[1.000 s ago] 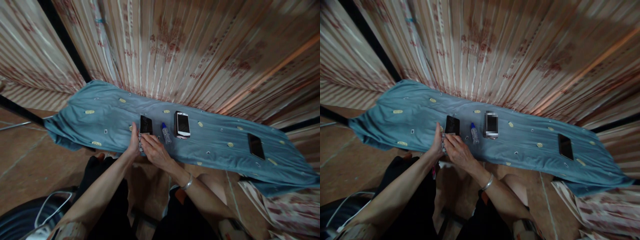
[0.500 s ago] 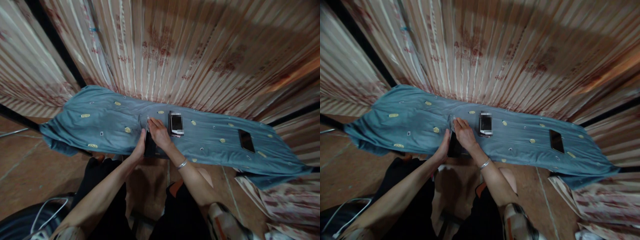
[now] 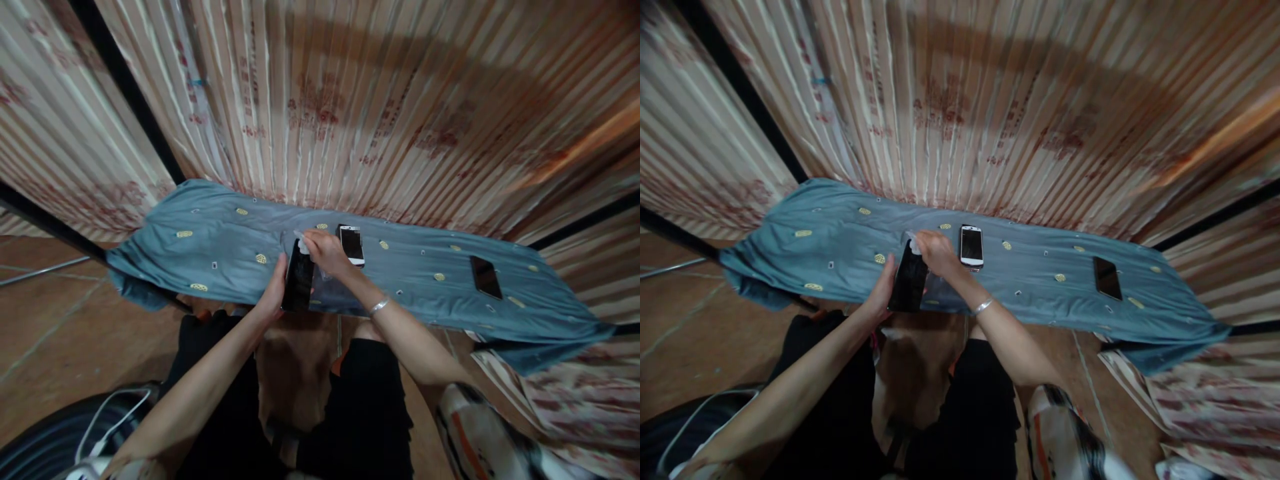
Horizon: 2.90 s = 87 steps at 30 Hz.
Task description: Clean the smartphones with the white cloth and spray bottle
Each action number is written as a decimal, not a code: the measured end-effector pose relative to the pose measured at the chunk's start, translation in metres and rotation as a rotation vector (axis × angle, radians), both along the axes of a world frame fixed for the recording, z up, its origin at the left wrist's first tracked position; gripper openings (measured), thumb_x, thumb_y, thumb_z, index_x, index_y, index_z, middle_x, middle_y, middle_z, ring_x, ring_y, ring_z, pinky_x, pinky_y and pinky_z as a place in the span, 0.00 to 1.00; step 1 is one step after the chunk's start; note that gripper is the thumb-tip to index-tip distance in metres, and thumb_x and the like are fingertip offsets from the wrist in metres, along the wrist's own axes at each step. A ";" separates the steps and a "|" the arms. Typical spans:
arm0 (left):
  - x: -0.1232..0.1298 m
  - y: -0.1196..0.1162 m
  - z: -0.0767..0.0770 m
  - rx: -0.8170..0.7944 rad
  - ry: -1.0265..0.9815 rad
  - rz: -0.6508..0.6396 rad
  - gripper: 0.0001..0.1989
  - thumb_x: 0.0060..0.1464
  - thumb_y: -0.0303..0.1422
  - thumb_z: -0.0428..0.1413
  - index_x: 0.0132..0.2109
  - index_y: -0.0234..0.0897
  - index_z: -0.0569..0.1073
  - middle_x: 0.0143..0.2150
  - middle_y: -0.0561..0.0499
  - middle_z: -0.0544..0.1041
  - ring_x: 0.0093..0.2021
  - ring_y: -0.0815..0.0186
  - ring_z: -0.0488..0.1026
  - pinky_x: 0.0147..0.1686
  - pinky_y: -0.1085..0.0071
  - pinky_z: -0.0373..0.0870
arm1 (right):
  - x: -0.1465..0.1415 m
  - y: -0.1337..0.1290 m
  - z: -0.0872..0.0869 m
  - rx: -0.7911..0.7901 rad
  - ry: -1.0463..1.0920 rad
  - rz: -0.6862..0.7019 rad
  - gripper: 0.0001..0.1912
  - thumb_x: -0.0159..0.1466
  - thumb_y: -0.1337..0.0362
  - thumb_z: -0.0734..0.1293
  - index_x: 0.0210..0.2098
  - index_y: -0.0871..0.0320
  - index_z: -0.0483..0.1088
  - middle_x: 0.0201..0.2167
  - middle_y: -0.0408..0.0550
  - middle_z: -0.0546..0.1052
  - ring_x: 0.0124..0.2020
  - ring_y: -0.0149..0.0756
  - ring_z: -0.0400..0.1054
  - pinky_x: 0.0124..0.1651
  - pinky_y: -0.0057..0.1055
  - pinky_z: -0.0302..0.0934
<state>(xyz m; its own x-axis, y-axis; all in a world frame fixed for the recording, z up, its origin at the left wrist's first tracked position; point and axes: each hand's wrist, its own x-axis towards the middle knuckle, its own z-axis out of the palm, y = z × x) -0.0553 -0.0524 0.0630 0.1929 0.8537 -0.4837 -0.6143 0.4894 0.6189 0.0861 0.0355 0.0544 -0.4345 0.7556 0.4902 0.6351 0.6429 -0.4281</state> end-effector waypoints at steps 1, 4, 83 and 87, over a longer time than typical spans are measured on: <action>-0.001 -0.002 0.001 -0.006 -0.012 0.001 0.28 0.69 0.49 0.42 0.53 0.35 0.79 0.38 0.44 0.84 0.36 0.59 0.83 0.39 0.65 0.81 | 0.003 -0.010 -0.003 0.000 0.126 -0.051 0.16 0.74 0.61 0.58 0.40 0.56 0.78 0.42 0.48 0.82 0.47 0.38 0.75 0.55 0.34 0.66; -0.002 -0.005 0.002 -0.032 -0.072 0.001 0.30 0.70 0.48 0.39 0.53 0.32 0.79 0.38 0.41 0.84 0.35 0.58 0.83 0.40 0.63 0.82 | 0.009 -0.045 -0.015 -0.059 0.501 -0.186 0.19 0.72 0.53 0.60 0.42 0.55 0.79 0.40 0.47 0.82 0.43 0.38 0.76 0.48 0.31 0.68; -0.007 0.029 -0.043 -0.059 -0.108 0.008 0.31 0.67 0.48 0.47 0.63 0.29 0.73 0.45 0.39 0.85 0.43 0.52 0.84 0.53 0.57 0.77 | 0.025 -0.084 -0.051 0.078 -0.062 0.025 0.21 0.73 0.71 0.55 0.59 0.61 0.72 0.46 0.58 0.81 0.45 0.45 0.76 0.52 0.42 0.72; -0.008 0.032 -0.039 -0.039 -0.093 0.044 0.31 0.69 0.47 0.43 0.62 0.26 0.73 0.45 0.37 0.85 0.43 0.53 0.83 0.52 0.57 0.77 | 0.025 -0.095 -0.048 0.075 -0.081 0.055 0.20 0.73 0.72 0.54 0.58 0.63 0.71 0.45 0.58 0.81 0.45 0.43 0.74 0.52 0.40 0.71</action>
<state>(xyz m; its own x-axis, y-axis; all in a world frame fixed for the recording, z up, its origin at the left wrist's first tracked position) -0.0638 -0.0207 0.0241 0.2018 0.8431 -0.4984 -0.6897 0.4837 0.5389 0.1115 -0.0597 0.0065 -0.5148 0.6921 0.5059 0.6283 0.7061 -0.3265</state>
